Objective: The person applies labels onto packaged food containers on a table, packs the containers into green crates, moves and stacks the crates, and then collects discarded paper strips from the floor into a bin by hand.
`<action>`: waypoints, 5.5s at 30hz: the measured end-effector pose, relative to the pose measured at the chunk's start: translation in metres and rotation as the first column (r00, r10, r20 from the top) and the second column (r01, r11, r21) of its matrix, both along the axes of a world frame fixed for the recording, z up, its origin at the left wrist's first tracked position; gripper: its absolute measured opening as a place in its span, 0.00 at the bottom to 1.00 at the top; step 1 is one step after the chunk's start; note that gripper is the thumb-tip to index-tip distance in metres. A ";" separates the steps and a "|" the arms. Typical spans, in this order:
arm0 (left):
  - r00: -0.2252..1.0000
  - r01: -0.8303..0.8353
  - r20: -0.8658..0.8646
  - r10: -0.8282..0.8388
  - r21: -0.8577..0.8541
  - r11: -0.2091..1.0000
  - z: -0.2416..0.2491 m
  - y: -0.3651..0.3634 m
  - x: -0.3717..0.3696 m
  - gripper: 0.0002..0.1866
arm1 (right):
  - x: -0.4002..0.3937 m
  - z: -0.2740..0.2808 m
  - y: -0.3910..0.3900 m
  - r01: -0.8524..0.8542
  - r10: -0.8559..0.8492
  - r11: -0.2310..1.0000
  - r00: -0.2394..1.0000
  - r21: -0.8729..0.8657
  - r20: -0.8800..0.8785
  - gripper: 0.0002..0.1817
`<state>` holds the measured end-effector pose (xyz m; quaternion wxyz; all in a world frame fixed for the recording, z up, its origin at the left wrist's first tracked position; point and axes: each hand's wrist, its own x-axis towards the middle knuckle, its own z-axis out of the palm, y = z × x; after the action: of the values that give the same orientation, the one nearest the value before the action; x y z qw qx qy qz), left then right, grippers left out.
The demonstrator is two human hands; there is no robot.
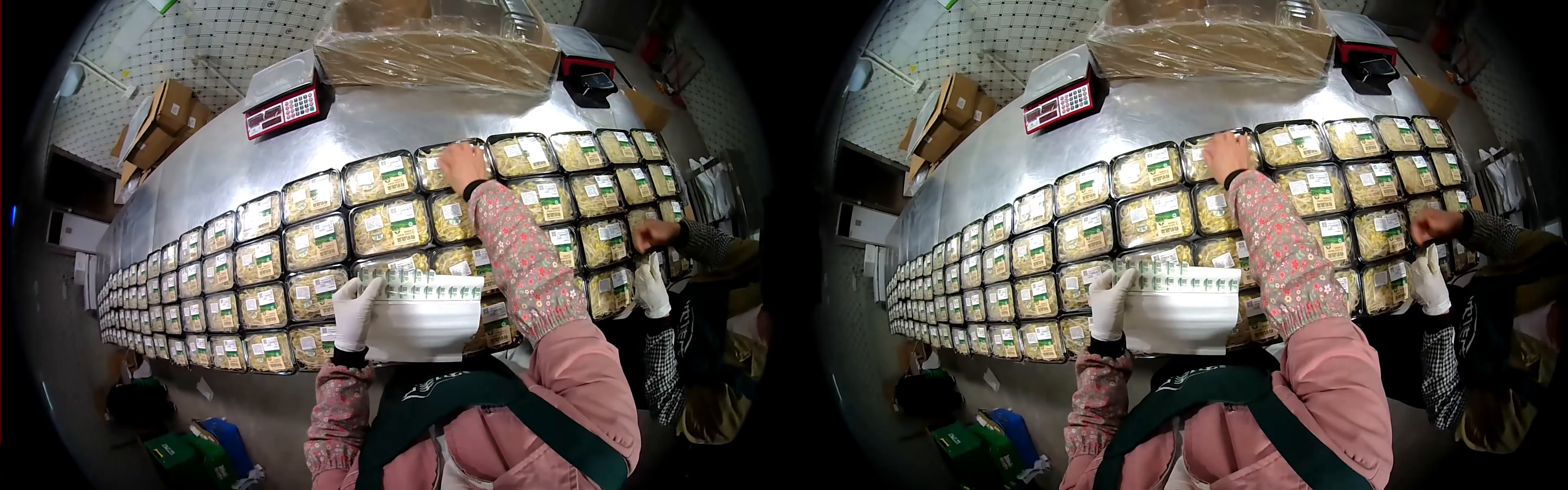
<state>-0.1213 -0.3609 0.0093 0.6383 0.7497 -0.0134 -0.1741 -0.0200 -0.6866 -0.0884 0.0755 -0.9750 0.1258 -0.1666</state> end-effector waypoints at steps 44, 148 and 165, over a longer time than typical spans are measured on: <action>0.901 0.179 0.406 -0.154 -0.023 0.984 0.020 0.045 0.007 0.08 | -0.112 0.106 0.162 -0.421 0.488 0.062 0.804 0.905 0.340 0.11; 0.762 0.063 -0.125 -0.635 -0.962 0.266 -0.021 0.083 -0.033 0.13 | -0.166 0.160 0.216 -0.703 0.522 0.085 0.635 0.706 0.570 0.12; 0.787 0.143 -0.071 -0.613 -0.946 0.292 -0.013 0.085 -0.037 0.14 | -0.169 0.153 0.207 -0.455 0.515 -0.266 0.678 0.850 0.524 0.12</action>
<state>-0.1579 -0.2756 -0.0033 0.8612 0.1931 -0.1495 -0.4458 -0.1889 -0.4794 0.0642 0.7799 -0.5924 -0.1983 0.0370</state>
